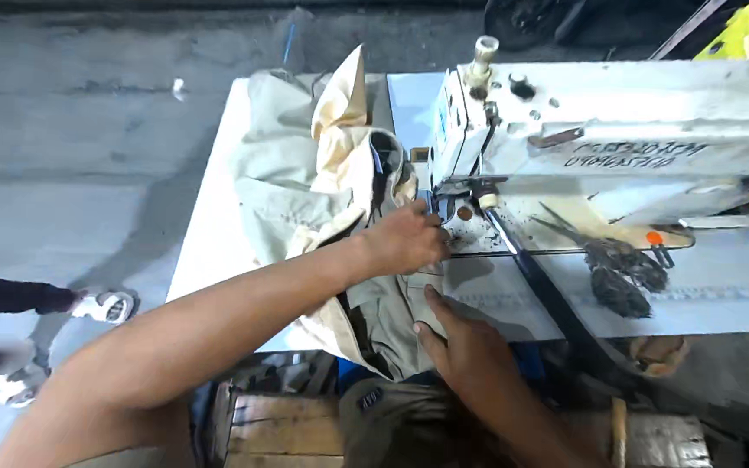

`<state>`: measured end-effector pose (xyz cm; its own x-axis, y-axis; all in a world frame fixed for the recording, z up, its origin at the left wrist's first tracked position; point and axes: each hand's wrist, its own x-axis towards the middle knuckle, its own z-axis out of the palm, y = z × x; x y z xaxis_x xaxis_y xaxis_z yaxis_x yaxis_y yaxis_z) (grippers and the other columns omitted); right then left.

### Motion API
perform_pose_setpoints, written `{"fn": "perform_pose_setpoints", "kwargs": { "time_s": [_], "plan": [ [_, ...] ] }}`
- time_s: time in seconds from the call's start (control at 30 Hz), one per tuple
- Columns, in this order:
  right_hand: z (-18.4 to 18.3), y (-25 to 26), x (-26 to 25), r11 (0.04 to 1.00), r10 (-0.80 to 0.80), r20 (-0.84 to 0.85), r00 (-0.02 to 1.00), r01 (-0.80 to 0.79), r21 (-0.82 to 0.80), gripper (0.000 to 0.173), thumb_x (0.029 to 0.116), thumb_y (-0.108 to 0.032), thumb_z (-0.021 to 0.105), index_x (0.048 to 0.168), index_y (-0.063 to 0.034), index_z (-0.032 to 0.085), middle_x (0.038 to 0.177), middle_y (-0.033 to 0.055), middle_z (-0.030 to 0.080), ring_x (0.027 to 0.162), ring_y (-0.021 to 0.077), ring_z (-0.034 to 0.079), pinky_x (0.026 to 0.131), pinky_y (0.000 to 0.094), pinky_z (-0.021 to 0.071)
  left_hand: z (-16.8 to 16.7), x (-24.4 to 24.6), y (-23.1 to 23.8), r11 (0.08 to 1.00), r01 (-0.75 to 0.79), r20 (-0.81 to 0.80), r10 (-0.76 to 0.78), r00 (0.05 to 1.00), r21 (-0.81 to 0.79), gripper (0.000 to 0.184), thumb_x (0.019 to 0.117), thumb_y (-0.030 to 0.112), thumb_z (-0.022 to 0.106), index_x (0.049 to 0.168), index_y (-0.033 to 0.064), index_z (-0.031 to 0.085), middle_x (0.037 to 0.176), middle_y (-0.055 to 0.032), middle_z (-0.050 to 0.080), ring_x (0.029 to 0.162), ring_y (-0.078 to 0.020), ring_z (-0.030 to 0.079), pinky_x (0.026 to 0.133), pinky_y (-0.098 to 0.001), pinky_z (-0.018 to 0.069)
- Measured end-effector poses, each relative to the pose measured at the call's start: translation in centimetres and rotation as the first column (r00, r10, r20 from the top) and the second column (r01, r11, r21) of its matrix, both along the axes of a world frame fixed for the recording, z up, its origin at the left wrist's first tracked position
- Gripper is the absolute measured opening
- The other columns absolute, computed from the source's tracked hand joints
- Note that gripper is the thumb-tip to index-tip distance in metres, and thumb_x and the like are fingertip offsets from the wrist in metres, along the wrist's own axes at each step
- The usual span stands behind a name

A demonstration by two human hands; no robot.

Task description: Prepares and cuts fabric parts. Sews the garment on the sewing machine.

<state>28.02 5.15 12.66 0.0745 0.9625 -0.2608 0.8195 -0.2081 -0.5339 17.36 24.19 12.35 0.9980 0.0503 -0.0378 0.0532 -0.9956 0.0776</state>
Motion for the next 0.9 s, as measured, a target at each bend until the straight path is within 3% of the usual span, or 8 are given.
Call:
{"fn": "perform_pose_setpoints", "kwargs": {
  "time_s": [0.1,0.17,0.23,0.3,0.47,0.67,0.8,0.9],
  "plan": [
    [-0.8,0.2,0.7,0.94,0.096,0.363,0.927,-0.204,0.274,0.048,0.09,-0.043,0.072,0.125,-0.0113,0.074,0.106,0.0169,0.07,0.09,0.0369,0.069,0.061,0.0466,0.0567,-1.4,-1.8,-0.4,0.986,-0.131,0.356,0.087,0.931,0.103,0.019,0.0956,0.029,0.068,0.098,0.0124,0.076,0.101,-0.0075,0.072,0.109,-0.0293,0.067,0.105,-0.0557,0.0465],
    [-2.4,0.8,2.0,0.857,0.151,0.365,0.919,-0.306,0.415,0.043,0.0889,-0.047,0.07,0.112,-0.0113,0.077,0.136,0.0127,0.065,0.119,0.0355,0.065,0.09,0.0558,0.0555,-1.5,-3.6,-0.9,0.954,-0.284,0.566,0.18,0.804,0.1,0.018,0.1,0.026,0.064,0.107,0.0117,0.074,0.112,-0.0087,0.072,0.118,-0.0265,0.066,0.111,-0.0497,0.0453],
    [-3.5,1.5,3.1,0.836,0.25,0.299,0.921,-0.361,0.412,0.048,0.0935,-0.052,0.062,0.111,-0.0085,0.074,0.144,0.011,0.061,0.131,0.031,0.06,0.105,0.0601,0.0464,-1.2,-5.0,-2.0,0.916,-0.394,0.638,0.35,0.686,-0.078,0.015,0.099,0.02,0.065,0.101,0.0088,0.075,0.105,-0.0098,0.072,0.102,-0.0228,0.069,0.091,-0.0386,0.0563],
    [-4.1,1.8,3.7,0.838,0.281,0.244,0.928,-0.361,0.409,0.052,0.0941,-0.055,0.06,0.112,-0.0083,0.072,0.144,0.0096,0.062,0.133,0.0268,0.058,0.108,0.0545,0.0458,-1.3,-5.6,-2.2,0.872,-0.39,0.489,0.488,0.723,-0.294,0.022,0.0997,0.025,0.064,0.096,0.0081,0.077,0.104,-0.0068,0.073,0.101,-0.018,0.071,0.086,-0.0347,0.0595],
    [-4.6,3.0,4.0,0.805,0.346,0.202,0.916,-0.401,0.437,0.058,0.0978,-0.056,0.055,0.135,-0.0123,0.066,0.145,0.0085,0.06,0.136,0.0258,0.056,0.109,0.0444,0.0473,-3.5,-4.9,-0.6,0.844,-0.467,0.246,0.528,0.813,-0.265,0.049,0.099,0.049,0.056,0.134,0.0165,0.068,0.138,-0.0061,0.064,0.128,-0.0243,0.061,0.098,-0.0457,0.0553],
    [-4.9,3.3,2.4,0.747,0.501,0.138,0.855,-0.507,0.43,0.046,0.0977,-0.048,0.06,0.137,-0.0237,0.066,0.149,0.0,0.058,0.143,0.0286,0.049,0.112,0.0492,0.0455,-4.0,-10.7,-8.6,0.54,-0.836,0.144,0.839,0.525,-0.094,0.067,0.1033,0.064,0.033,0.15,0.0212,0.054,0.149,-0.0124,0.056,0.122,-0.0403,0.062,0.081,-0.0561,0.0574],
    [-4.6,2.4,1.6,0.686,0.536,0.237,0.811,-0.581,0.438,0.042,0.0977,-0.043,0.059,0.133,-0.021,0.066,0.147,0.0006,0.059,0.14,0.0243,0.052,0.112,0.0553,0.0404,1.0,-12.1,-8.2,0.664,-0.743,0.148,0.746,0.649,-0.089,0.033,0.1033,0.024,0.054,0.127,0.0073,0.07,0.128,-0.0156,0.069,0.103,-0.0349,0.073,0.07,-0.0518,0.062],
    [-4.6,2.7,1.7,0.665,0.555,0.244,0.795,-0.601,0.443,0.043,0.0979,-0.045,0.058,0.132,-0.0202,0.066,0.146,0.001,0.06,0.138,0.0241,0.054,0.111,0.0639,0.0371,3.1,-11.6,-2.0,0.79,-0.583,0.115,0.572,0.812,0.188,0.042,0.1024,0.014,0.055,0.144,0.0178,0.059,0.146,-0.0115,0.058,0.136,-0.0348,0.054,0.107,-0.0605,0.0434]
  ]
}}
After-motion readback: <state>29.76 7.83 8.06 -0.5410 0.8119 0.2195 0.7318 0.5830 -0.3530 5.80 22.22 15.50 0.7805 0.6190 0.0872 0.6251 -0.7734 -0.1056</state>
